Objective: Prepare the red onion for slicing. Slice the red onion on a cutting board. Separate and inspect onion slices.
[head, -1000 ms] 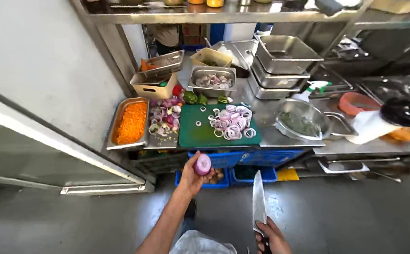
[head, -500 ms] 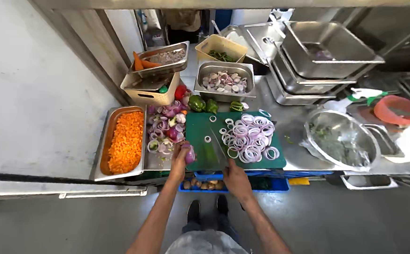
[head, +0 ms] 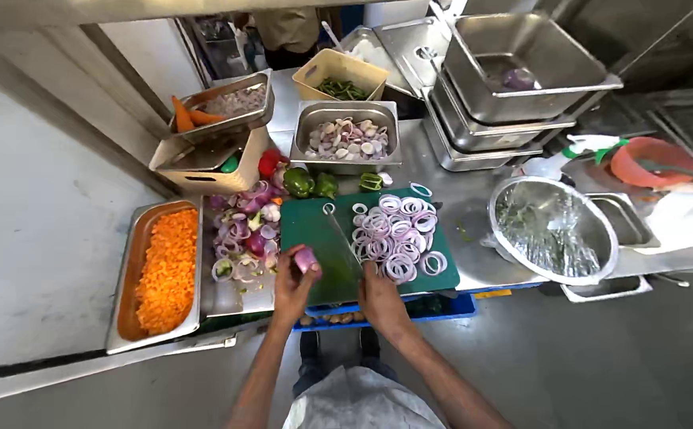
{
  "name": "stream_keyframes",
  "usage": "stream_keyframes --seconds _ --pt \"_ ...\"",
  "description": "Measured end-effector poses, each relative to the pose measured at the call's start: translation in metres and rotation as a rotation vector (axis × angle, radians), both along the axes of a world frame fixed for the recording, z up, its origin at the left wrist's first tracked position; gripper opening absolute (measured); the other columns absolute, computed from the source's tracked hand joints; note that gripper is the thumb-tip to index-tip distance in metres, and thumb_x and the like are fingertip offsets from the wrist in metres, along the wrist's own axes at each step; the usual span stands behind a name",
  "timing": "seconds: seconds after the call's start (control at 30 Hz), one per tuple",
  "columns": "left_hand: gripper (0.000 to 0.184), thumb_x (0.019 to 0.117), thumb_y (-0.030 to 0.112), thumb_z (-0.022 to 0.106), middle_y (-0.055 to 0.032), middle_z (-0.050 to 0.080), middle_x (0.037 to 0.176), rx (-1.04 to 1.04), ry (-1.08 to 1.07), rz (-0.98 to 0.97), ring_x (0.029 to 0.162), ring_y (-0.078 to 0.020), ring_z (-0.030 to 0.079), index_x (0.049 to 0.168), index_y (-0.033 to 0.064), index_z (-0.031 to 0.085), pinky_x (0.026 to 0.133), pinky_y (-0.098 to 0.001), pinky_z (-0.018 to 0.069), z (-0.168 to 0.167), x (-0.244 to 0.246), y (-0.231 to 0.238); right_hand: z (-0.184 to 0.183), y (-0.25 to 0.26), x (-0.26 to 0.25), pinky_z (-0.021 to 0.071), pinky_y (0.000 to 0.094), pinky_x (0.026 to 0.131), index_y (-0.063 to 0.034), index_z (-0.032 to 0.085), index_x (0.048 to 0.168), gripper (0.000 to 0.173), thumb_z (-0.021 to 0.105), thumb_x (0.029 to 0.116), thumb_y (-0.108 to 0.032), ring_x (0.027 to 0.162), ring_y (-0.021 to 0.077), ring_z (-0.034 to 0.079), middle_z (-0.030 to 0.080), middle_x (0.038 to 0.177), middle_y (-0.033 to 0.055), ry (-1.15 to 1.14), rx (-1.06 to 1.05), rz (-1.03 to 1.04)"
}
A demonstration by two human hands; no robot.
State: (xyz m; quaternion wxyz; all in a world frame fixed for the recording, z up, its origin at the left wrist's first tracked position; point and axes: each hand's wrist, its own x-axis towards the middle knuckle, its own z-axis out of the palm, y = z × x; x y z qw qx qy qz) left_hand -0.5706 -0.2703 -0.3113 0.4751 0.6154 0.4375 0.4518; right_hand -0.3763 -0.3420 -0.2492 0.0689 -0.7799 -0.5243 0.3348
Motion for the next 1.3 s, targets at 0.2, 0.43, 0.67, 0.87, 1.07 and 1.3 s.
stream_keyframes --seconds 0.2,0.43,0.67,0.87,1.07,1.3 --pt "0.048 0.0898 0.032 0.079 -0.0082 0.054 0.149 0.222 0.163 -0.125 0.142 -0.0249 0.047 0.131 0.0130 0.064 0.115 -0.0486 0.0450 -0.046 -0.004 0.032 -0.015 0.006 -0.028 0.0578 0.0554 0.080 -0.0096 0.046 0.143 0.042 0.054 0.1037 -0.024 0.092 0.0384 0.072 0.071 0.097 0.0184 -0.134 -0.066 -0.009" --pt "0.034 0.0907 0.029 0.077 -0.0056 0.055 0.138 0.144 0.041 -0.151 0.131 -0.0230 0.051 0.123 0.0182 0.070 0.107 -0.0448 0.0497 -0.047 -0.013 0.034 -0.020 0.003 -0.044 0.0578 0.0570 0.076 -0.0117 0.050 0.139 0.036 0.051 0.1052 -0.023 0.088 0.0398 0.072 0.071 0.092 0.0187 -0.176 -0.180 0.007" --pt "0.036 0.0885 0.025 0.080 -0.0054 0.052 0.138 0.101 -0.061 -0.168 0.126 -0.0217 0.052 0.123 0.0180 0.070 0.101 -0.0396 0.0534 -0.049 -0.016 0.037 0.003 -0.002 -0.047 0.0582 0.0540 0.074 -0.0137 0.048 0.137 0.032 0.050 0.1065 -0.023 0.085 0.0369 0.072 0.069 0.089 0.0156 -0.167 -0.236 0.017" --pt "0.034 0.0883 0.022 0.080 -0.0061 0.052 0.134 0.110 -0.065 -0.163 0.124 -0.0206 0.053 0.120 0.0163 0.070 0.099 -0.0376 0.0536 -0.049 -0.015 0.036 0.050 -0.012 -0.047 0.0574 0.0491 0.068 -0.0175 0.051 0.129 0.023 0.047 0.1070 -0.025 0.077 0.0314 0.070 0.066 0.081 0.0094 -0.204 -0.227 0.069" --pt "0.035 0.0878 0.020 0.080 -0.0060 0.051 0.134 0.126 -0.054 -0.150 0.124 -0.0198 0.053 0.121 0.0171 0.070 0.099 -0.0368 0.0539 -0.050 -0.014 0.035 0.062 -0.014 -0.051 0.0571 0.0472 0.068 -0.0192 0.050 0.127 0.021 0.046 0.1072 -0.026 0.078 0.0297 0.070 0.066 0.081 0.0078 -0.233 -0.271 0.106" --pt "0.034 0.0885 0.021 0.080 -0.0052 0.051 0.134 0.130 -0.060 -0.147 0.124 -0.0189 0.052 0.121 0.0177 0.070 0.099 -0.0356 0.0532 -0.048 -0.014 0.034 0.063 -0.014 -0.052 0.0566 0.0469 0.064 -0.0184 0.049 0.125 0.019 0.045 0.1073 -0.025 0.074 0.0305 0.070 0.064 0.078 0.0080 -0.278 -0.264 0.127"
